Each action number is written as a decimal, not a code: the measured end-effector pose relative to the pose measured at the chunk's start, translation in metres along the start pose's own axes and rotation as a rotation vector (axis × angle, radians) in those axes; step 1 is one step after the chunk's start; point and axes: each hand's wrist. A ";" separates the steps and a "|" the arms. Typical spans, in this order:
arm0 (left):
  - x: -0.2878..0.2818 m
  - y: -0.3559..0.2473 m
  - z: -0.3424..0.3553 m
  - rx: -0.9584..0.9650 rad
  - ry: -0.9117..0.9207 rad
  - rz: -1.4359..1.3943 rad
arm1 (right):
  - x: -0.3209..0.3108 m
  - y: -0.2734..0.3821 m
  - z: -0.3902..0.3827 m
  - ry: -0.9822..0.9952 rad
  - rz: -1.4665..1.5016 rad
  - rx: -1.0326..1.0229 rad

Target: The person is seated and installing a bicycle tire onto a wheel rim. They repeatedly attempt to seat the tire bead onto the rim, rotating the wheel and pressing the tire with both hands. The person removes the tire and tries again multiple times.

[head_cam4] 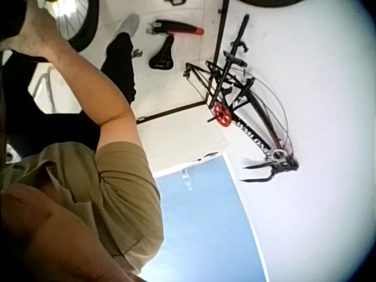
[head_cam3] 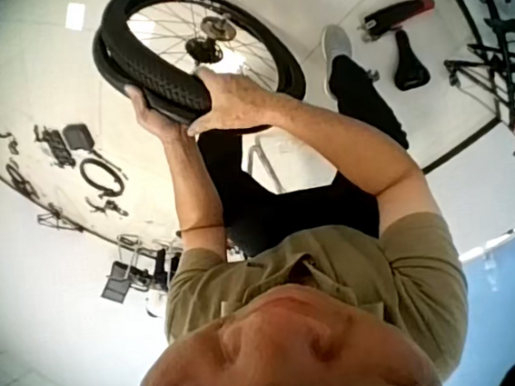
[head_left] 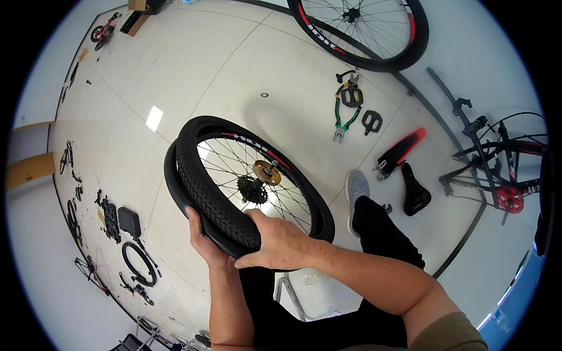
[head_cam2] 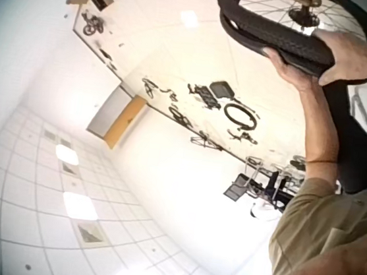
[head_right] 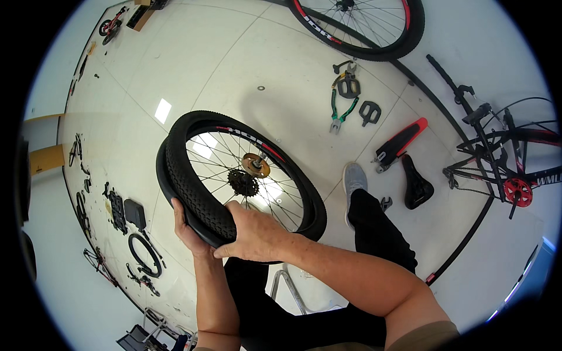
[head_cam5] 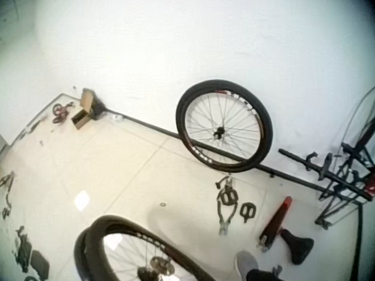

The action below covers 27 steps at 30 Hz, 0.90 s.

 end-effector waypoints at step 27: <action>-0.027 -0.005 0.008 0.060 0.073 0.107 | 0.028 -0.003 -0.011 -0.183 -0.134 -0.025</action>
Point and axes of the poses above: each hand's wrist, its own z-axis towards the middle knuckle, its own x-axis out of the palm, y = z × x, and after that the axes turned 5 degrees about z, right-handed
